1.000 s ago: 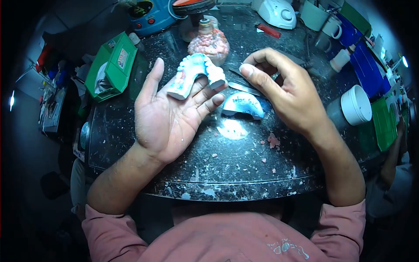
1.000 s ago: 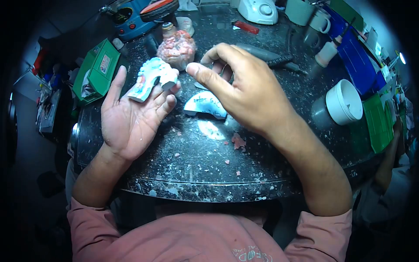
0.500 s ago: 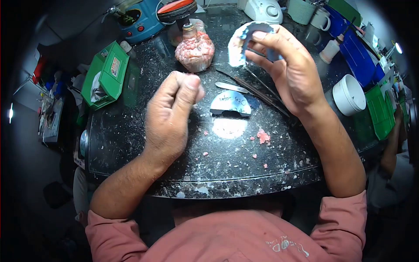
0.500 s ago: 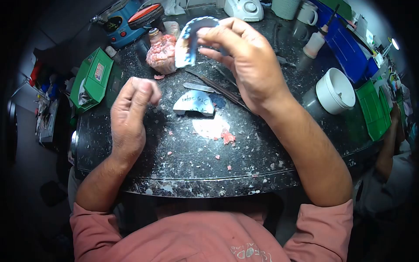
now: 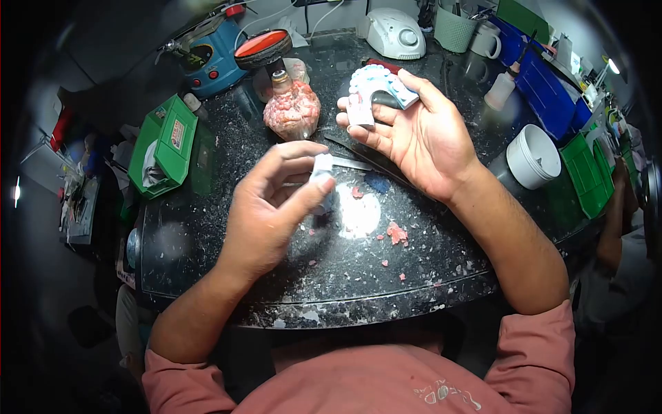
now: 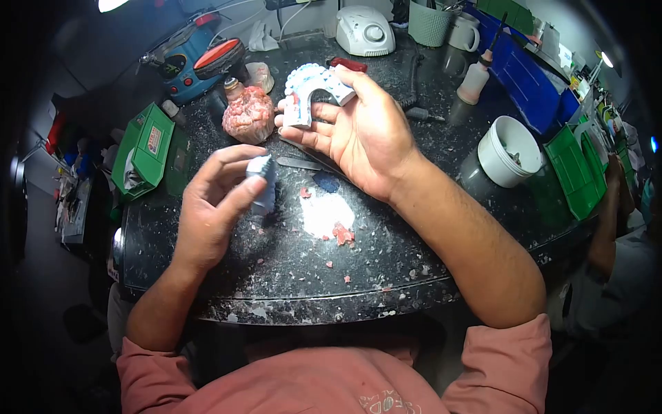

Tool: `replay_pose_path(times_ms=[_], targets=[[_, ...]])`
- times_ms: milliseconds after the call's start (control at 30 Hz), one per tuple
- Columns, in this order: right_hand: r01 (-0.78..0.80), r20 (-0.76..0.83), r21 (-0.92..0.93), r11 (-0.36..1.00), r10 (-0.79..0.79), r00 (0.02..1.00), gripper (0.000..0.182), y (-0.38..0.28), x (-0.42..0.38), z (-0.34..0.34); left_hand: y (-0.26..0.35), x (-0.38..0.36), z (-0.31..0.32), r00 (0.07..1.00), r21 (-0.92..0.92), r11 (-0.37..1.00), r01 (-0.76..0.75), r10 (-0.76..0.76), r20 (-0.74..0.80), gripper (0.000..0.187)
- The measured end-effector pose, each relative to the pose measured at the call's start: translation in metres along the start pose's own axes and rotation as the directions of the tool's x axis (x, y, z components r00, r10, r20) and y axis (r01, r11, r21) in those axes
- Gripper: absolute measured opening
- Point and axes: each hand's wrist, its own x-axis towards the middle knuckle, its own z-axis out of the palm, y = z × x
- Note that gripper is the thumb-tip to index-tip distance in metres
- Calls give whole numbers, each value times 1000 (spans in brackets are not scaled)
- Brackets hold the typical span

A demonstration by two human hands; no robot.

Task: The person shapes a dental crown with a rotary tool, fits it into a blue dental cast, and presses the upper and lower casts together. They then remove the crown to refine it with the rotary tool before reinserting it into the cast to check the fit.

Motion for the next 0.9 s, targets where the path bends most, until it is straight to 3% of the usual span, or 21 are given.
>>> replay_pose_path(times_ms=[67,133,300,400,500,533,600,733,800,867,900], targets=[[19,0,-18,1000,-19,1000,57,-1,-1,0,9,2,-10,993,-396,912,104,-116,-4,45],[-9,6,57,998,9,1000,59,-2,-4,3,7,6,-22,982,-627,759,177,-175,65,60],[-57,210,141,988,27,977,60,2,-9,9,6,6,-21,928,-630,696,343,-354,114,48],[-58,256,172,983,13,967,62,5,-11,13,4,3,-24,889,-640,619,454,-357,286,45],[-32,250,101,994,6,968,64,7,-12,17,5,5,-22,923,-725,586,362,-336,189,51],[-2,257,44,999,-9,966,64,8,-13,19,1,5,-26,952,-753,583,304,-203,227,54],[-89,334,98,991,51,941,69,14,-14,18,4,5,-25,982,-811,554,187,-115,147,56],[-71,374,-77,995,95,923,80,17,-19,28,14,2,-16,993,-827,551,109,-98,66,54],[93,346,-231,968,-8,938,84,16,-21,31,8,-3,-16,996,-784,615,84,-75,48,55],[101,340,-253,962,-9,941,86,15,-22,33,3,-3,-18,995,-770,631,93,-81,54,61],[186,358,-325,927,-62,932,87,18,-23,34,0,-3,-18,999,-707,705,52,-30,44,66]])
